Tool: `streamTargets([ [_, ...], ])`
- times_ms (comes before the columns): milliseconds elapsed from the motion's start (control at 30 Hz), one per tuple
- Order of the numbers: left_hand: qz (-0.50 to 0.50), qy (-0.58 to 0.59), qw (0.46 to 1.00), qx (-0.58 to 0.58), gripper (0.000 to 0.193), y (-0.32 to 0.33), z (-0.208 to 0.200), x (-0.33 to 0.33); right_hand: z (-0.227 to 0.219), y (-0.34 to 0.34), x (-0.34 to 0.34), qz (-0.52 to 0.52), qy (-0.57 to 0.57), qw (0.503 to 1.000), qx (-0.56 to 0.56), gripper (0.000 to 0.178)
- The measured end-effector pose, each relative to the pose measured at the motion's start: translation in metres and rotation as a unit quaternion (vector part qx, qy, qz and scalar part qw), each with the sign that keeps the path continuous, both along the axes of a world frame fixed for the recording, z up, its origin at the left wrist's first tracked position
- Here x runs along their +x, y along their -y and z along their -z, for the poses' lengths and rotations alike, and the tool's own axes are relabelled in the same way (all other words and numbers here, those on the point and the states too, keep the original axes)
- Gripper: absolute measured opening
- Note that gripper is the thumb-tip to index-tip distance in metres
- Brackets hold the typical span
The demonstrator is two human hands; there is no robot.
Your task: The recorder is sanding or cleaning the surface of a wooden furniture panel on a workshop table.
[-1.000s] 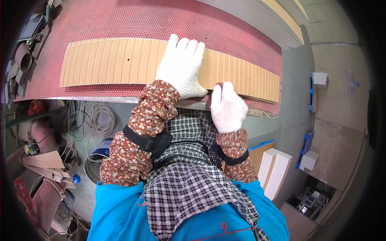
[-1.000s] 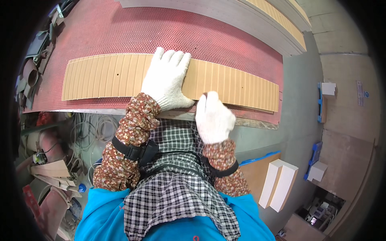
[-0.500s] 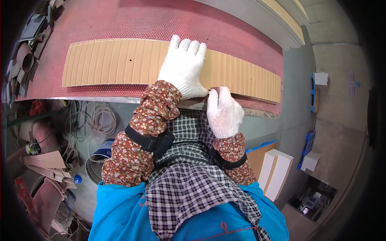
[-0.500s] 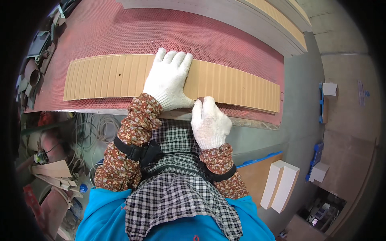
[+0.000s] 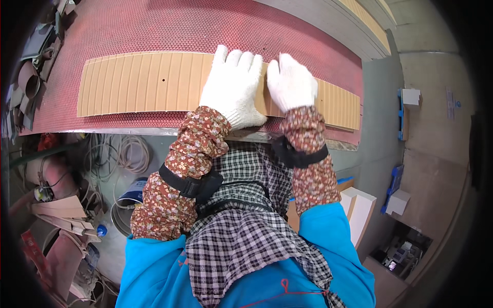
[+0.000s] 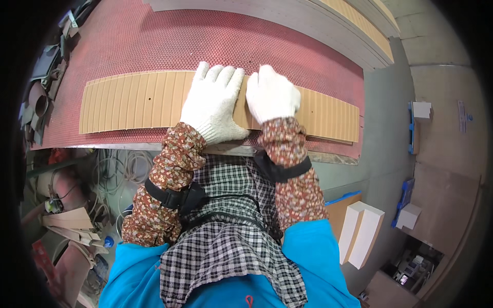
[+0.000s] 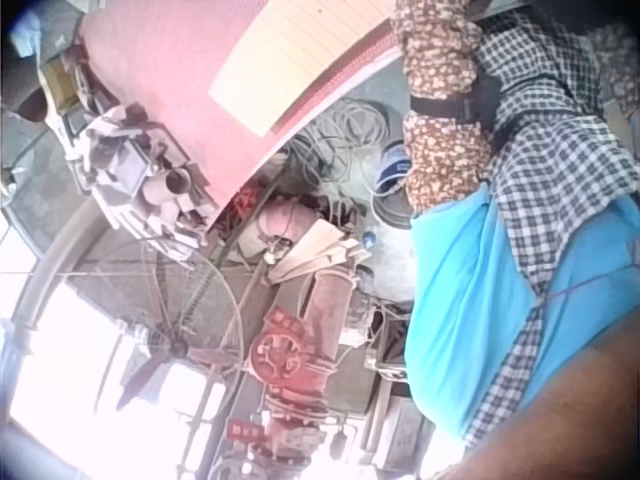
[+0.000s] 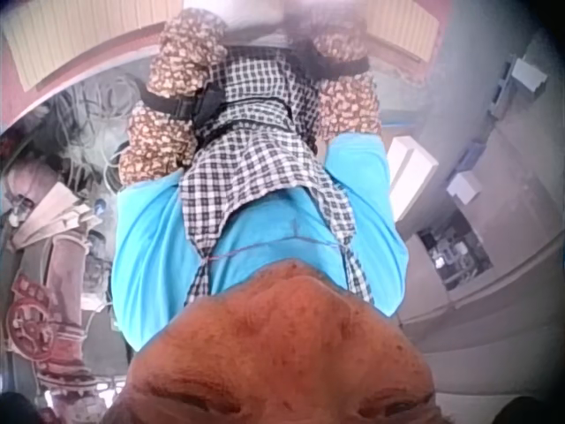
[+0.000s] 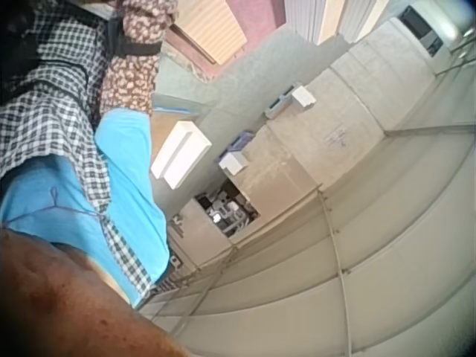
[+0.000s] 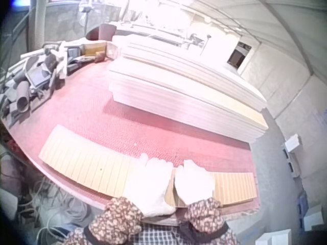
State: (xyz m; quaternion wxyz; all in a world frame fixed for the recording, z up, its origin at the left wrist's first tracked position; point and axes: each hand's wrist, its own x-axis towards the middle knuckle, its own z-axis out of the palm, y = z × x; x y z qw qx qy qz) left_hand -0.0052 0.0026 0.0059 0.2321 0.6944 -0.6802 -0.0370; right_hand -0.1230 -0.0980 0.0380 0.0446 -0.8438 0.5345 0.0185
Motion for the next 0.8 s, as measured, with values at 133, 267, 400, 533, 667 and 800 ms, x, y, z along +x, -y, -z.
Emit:
streamTargets([
  [133,-0.004,0.003,1.000,0.007,0.112,-0.001,0.005,0.002,0.006,0.014,0.007,-0.021,0.015,1.000,-0.004,0.040],
  [267,-0.010,0.026,1.000,-0.009,0.105,0.003,0.007,0.003,0.000,-0.004,0.003,0.004,0.011,1.000,-0.002,0.038],
  [400,-0.008,0.014,1.000,-0.006,0.103,0.000,0.014,0.003,0.005,-0.061,-0.026,-0.007,0.064,0.998,-0.021,0.030],
  [533,-0.002,-0.002,1.000,0.008,0.102,0.001,-0.001,0.001,0.000,-0.092,-0.050,-0.005,0.094,0.996,0.001,0.028],
  [667,-0.013,0.003,1.000,-0.028,0.101,0.001,0.009,0.001,0.001,-0.073,-0.039,-0.002,0.087,0.996,0.000,0.029],
  [800,-0.004,0.020,1.000,0.009,0.110,-0.002,-0.003,0.004,-0.001,-0.019,-0.006,0.008,0.038,0.999,0.003,0.036],
])
